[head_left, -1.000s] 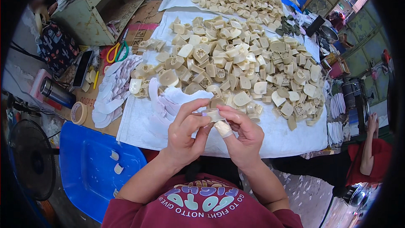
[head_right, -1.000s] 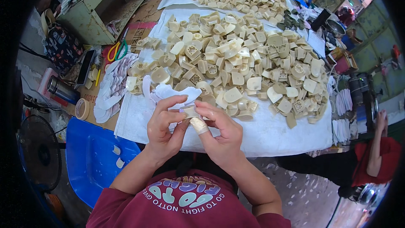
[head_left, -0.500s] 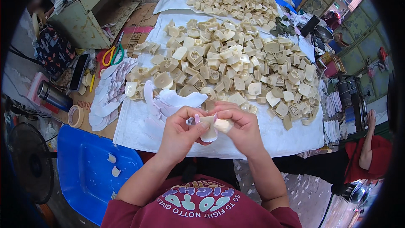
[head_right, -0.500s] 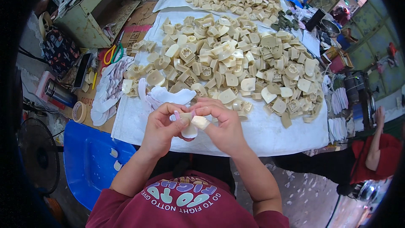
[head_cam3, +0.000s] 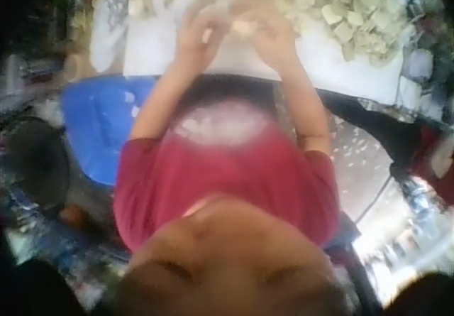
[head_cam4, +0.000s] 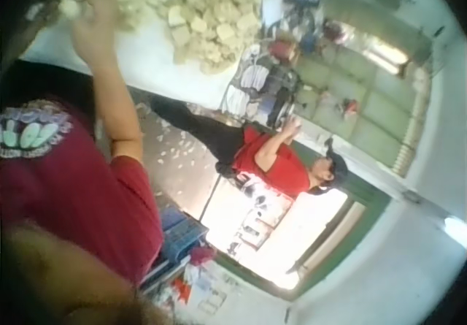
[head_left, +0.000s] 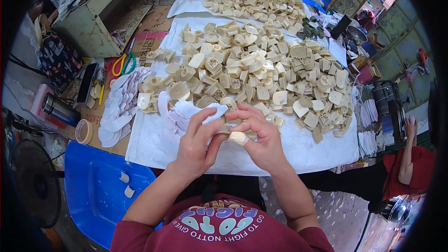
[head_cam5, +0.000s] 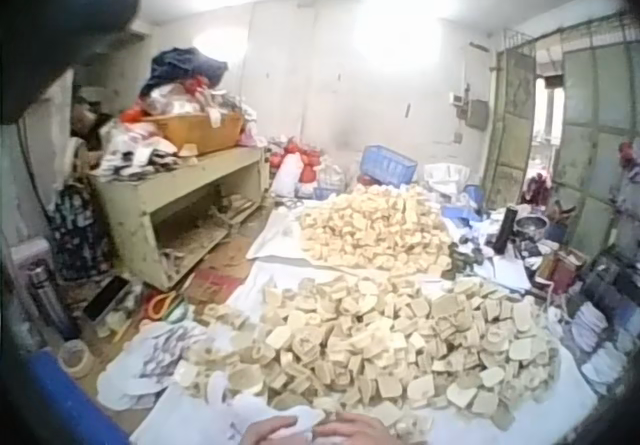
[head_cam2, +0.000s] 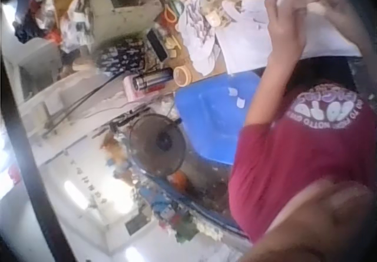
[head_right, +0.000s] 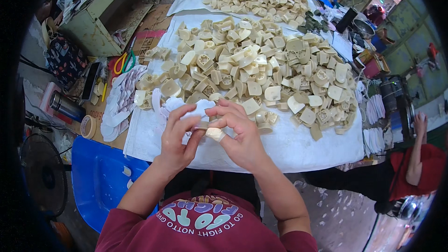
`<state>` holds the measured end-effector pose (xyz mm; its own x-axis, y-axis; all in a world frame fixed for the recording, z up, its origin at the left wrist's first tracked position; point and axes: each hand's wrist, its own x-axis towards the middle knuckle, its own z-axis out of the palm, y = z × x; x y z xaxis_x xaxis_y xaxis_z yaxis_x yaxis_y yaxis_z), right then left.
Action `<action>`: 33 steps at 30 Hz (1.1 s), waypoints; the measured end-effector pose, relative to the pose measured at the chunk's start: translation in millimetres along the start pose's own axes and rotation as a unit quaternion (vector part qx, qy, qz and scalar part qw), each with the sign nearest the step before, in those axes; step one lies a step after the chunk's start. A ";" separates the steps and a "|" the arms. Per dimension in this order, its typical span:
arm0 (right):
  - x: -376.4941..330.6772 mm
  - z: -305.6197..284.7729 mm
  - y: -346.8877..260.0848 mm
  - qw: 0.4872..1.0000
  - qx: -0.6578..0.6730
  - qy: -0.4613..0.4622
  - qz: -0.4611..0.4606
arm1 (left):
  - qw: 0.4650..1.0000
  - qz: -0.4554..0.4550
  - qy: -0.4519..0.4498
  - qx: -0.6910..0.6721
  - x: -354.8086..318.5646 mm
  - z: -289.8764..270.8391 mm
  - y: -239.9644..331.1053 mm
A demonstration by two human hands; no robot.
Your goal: The person repeatedly picks up small, beige, rectangular plastic components from a large pile on a table. They wrap each component individually in a small piece of white paper or thin cloth, folding the material around the object, and then place the wrapped item into a blue plastic bin to the left.
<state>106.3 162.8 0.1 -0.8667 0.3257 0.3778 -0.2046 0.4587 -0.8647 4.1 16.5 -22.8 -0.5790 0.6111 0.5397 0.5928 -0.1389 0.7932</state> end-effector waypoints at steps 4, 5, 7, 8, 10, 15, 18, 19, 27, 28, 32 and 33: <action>-3.7 10.7 -0.3 0.973 -0.155 0.136 -0.104 | 0.750 -0.370 0.009 -0.548 -0.5 6.4 6.3; -4.9 14.8 -5.1 0.962 -0.192 0.141 -0.135 | 0.683 -0.401 -0.053 -0.609 1.7 3.9 0.9; -13.1 24.6 -0.3 0.959 -0.194 0.116 -0.173 | 0.678 -0.389 0.006 -0.624 9.3 5.8 4.0; -12.4 28.9 -2.1 0.985 -0.041 0.133 -0.101 | 0.674 -0.383 0.036 -0.630 11.8 5.4 7.8; -8.8 35.4 -11.0 0.950 0.264 0.156 0.050 | 0.709 -0.335 0.000 -0.621 8.8 1.2 14.4; -9.3 38.0 -9.0 0.936 0.329 0.028 0.126 | 0.782 -0.358 0.111 -0.497 19.1 17.7 47.3; -7.9 30.6 -6.1 0.909 0.392 -0.006 0.142 | 0.811 -0.314 0.072 -0.489 15.0 13.7 40.0; -6.5 26.7 -6.6 0.881 0.437 -0.027 0.177 | 0.822 -0.286 0.031 -0.491 13.1 10.1 34.7; -0.1 45.0 -1.4 0.982 0.129 0.070 0.121 | 0.813 -0.328 0.074 -0.476 20.5 19.5 25.0; 2.2 40.5 -1.8 0.973 0.171 0.041 0.149 | 0.789 -0.343 0.079 -0.505 22.7 18.6 26.0; 8.9 23.5 -6.4 0.973 0.192 -0.058 0.117 | 0.817 -0.281 0.001 -0.504 19.2 4.5 18.7; 10.8 24.4 -2.7 0.995 0.072 -0.043 0.045 | 0.824 -0.279 -0.008 -0.492 21.6 5.4 14.5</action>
<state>86.4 144.9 -1.6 -0.9188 0.2860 0.2721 -0.1820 0.3047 -0.9349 3.2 31.9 -1.1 -0.5957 0.8031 0.0150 -0.5104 -0.3929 0.7649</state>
